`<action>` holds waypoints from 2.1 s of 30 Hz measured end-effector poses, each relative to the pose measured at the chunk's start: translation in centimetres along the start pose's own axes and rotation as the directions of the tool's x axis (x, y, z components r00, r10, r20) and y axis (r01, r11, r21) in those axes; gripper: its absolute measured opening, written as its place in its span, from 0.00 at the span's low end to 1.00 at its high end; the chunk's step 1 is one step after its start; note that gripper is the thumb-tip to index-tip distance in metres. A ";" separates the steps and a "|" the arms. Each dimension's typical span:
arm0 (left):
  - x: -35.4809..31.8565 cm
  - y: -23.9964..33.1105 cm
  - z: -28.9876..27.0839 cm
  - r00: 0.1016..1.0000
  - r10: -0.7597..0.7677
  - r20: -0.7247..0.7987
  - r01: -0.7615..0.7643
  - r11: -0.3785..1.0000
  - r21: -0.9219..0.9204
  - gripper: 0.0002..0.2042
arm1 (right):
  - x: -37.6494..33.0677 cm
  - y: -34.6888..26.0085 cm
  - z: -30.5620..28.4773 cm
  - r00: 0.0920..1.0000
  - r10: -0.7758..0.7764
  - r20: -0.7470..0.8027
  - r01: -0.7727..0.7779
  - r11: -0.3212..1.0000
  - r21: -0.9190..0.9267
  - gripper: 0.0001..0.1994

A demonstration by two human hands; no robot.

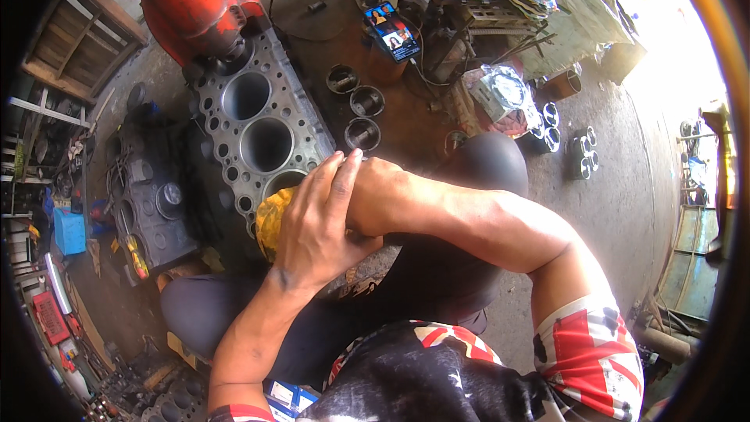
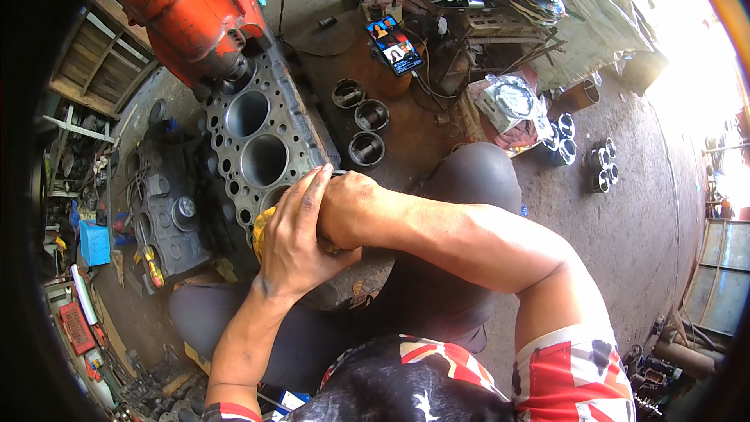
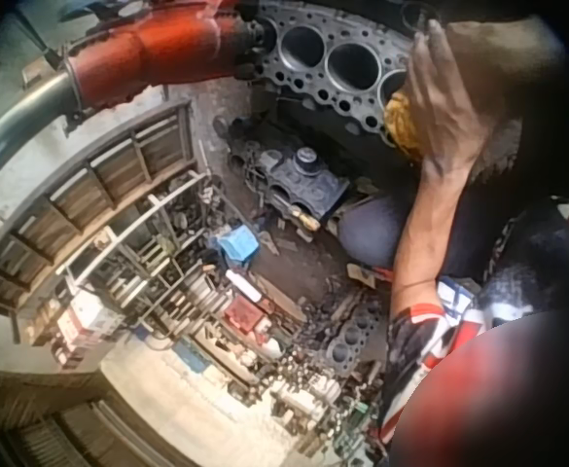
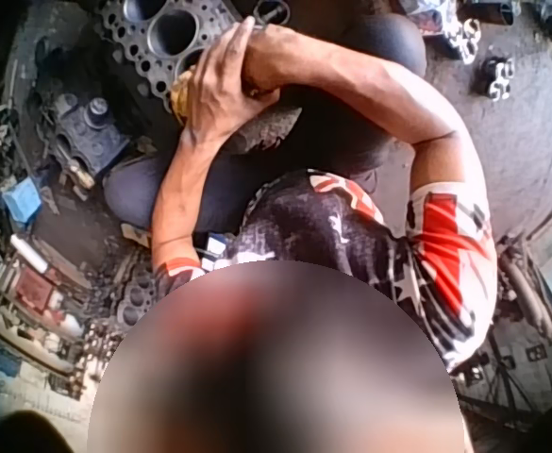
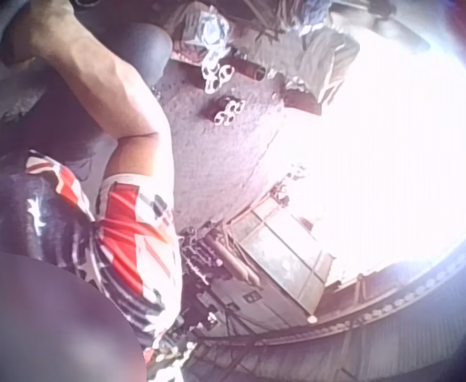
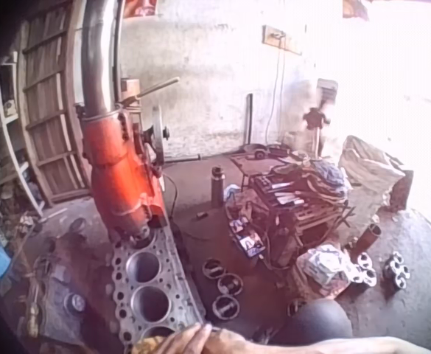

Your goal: The person wipes and cleans engine pistons and cylinder bores using a yellow cloth. They repeatedly insert the cloth into the cylinders, wipe the piston surfaces, and place the pistons back into the engine block.

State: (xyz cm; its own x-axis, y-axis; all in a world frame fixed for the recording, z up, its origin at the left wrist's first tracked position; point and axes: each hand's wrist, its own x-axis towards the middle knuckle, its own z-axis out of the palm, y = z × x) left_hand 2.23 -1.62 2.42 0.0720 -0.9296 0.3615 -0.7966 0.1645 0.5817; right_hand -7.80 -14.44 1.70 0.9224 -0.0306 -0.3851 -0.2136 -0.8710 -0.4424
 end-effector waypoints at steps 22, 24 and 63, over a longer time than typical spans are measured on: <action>-0.4 -0.4 0.4 0.999 0.038 0.005 -0.039 0.999 0.039 0.55 | -0.4 0.5 0.3 0.986 -0.056 -0.155 0.077 0.988 0.135 0.24; -0.1 -0.9 0.6 0.997 0.061 -0.041 -0.059 0.997 0.040 0.57 | -0.3 0.1 -0.3 0.988 -0.071 -0.134 0.088 0.988 0.124 0.23; 0.2 -3.1 -1.5 0.927 -0.227 -0.298 0.088 0.906 -0.415 0.52 | -0.9 -2.2 -4.5 0.914 0.405 -0.030 0.091 -0.132 0.987 0.18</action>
State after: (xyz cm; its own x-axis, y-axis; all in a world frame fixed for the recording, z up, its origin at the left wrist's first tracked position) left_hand 5.66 -1.85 1.81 0.4267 -0.8007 0.4205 -0.4660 0.2038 0.8610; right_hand -6.73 -14.72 6.70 0.7658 -0.3957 -0.5069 -0.2055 0.5964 -0.7759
